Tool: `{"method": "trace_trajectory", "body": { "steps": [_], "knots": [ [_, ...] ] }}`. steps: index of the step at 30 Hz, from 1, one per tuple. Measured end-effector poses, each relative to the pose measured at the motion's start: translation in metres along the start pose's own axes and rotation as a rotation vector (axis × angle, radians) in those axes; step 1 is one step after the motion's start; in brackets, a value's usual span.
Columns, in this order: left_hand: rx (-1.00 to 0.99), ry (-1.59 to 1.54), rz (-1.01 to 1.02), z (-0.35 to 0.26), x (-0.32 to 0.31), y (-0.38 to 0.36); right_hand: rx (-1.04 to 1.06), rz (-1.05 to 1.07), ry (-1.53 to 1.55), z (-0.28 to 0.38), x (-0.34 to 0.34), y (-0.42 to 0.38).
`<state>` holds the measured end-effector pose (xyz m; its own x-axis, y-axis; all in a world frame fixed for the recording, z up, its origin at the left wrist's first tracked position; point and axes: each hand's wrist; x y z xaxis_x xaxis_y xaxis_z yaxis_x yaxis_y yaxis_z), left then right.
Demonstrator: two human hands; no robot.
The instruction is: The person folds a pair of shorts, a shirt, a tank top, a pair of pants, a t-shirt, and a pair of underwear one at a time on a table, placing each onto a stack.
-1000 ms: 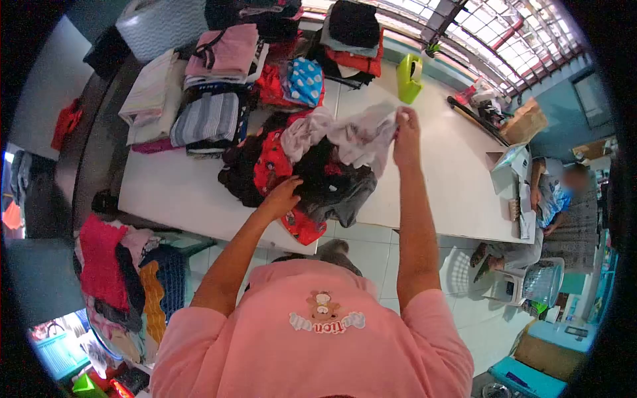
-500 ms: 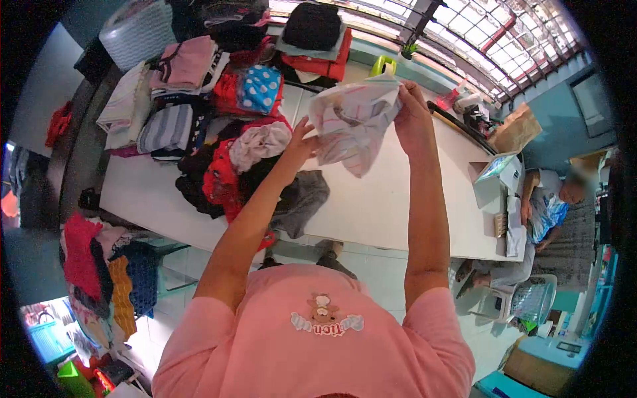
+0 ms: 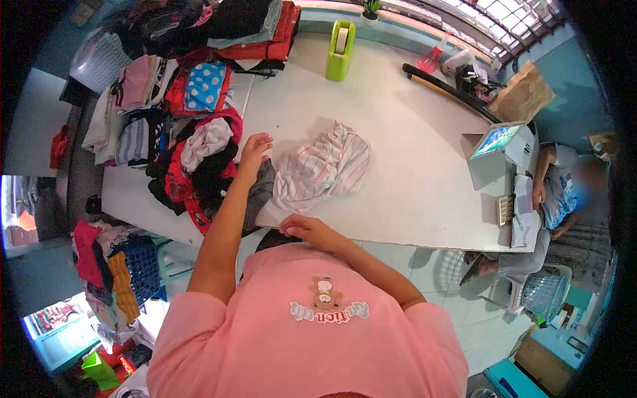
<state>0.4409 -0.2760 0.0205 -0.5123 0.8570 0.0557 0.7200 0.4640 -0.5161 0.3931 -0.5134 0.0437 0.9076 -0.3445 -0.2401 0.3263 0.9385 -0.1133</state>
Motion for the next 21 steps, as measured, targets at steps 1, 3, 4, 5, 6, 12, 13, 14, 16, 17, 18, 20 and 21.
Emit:
{"method": "trace_trajectory", "body": {
  "steps": [1, 3, 4, 5, 6, 12, 13, 14, 16, 17, 18, 20, 21],
  "knots": [
    [-0.097, 0.083, 0.039, 0.000, -0.002, 0.002, -0.042, -0.055, 0.186, -0.001, 0.007, -0.006],
    [-0.284, 0.187, 0.050, 0.010, -0.011, 0.017, -0.106, -0.235, 0.193, 0.004, 0.034, -0.019],
    [-0.474, 0.295, 0.065, 0.011, -0.017, 0.020, -0.141, -0.328, 0.115, 0.006, 0.052, -0.022],
    [-0.470, 0.297, 0.065, 0.013, -0.023, 0.022, -0.111, -0.461, 0.093, -0.001, 0.070, -0.025],
    [-0.546, 0.384, 0.097, 0.008, -0.035, 0.015, -0.145, -0.591, -0.004, 0.001, 0.087, -0.024],
    [-0.699, 0.893, 0.315, 0.001, -0.097, -0.035, 0.008, -0.972, -0.180, 0.012, 0.162, 0.019],
    [-0.876, 0.999, 0.364, 0.010, -0.099, -0.032, 0.174, -0.914, -0.526, 0.006, 0.173, 0.031],
    [-0.873, 1.001, 0.365, 0.020, -0.099, -0.031, 0.336, -0.832, -0.868, 0.000, 0.181, 0.041],
    [-0.860, 1.165, 0.403, 0.016, -0.097, -0.038, 0.326, -0.681, -1.104, 0.002, 0.188, 0.054],
    [-0.854, 1.165, 0.403, 0.019, -0.094, -0.035, 0.315, -0.515, -1.335, 0.003, 0.191, 0.061],
    [-0.872, 1.210, 0.362, 0.022, -0.091, -0.032, 0.302, -0.447, -1.387, -0.002, 0.194, 0.069],
    [-0.880, 1.253, 0.326, 0.029, -0.084, -0.025, 0.236, -0.424, -1.380, -0.011, 0.205, 0.075],
    [-0.786, 1.305, 0.344, 0.028, -0.080, -0.020, 0.173, -0.405, -1.377, -0.009, 0.207, 0.077]
  ]
}}
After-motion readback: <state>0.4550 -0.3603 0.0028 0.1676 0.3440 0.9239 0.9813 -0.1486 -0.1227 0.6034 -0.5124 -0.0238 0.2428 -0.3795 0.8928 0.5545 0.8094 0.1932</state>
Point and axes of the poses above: each hand's wrist, its own y-axis towards the middle knuckle, its own x-axis out of the back of the hand, z = x × y, and after that the axes turned 7 degrees about x, right-handed
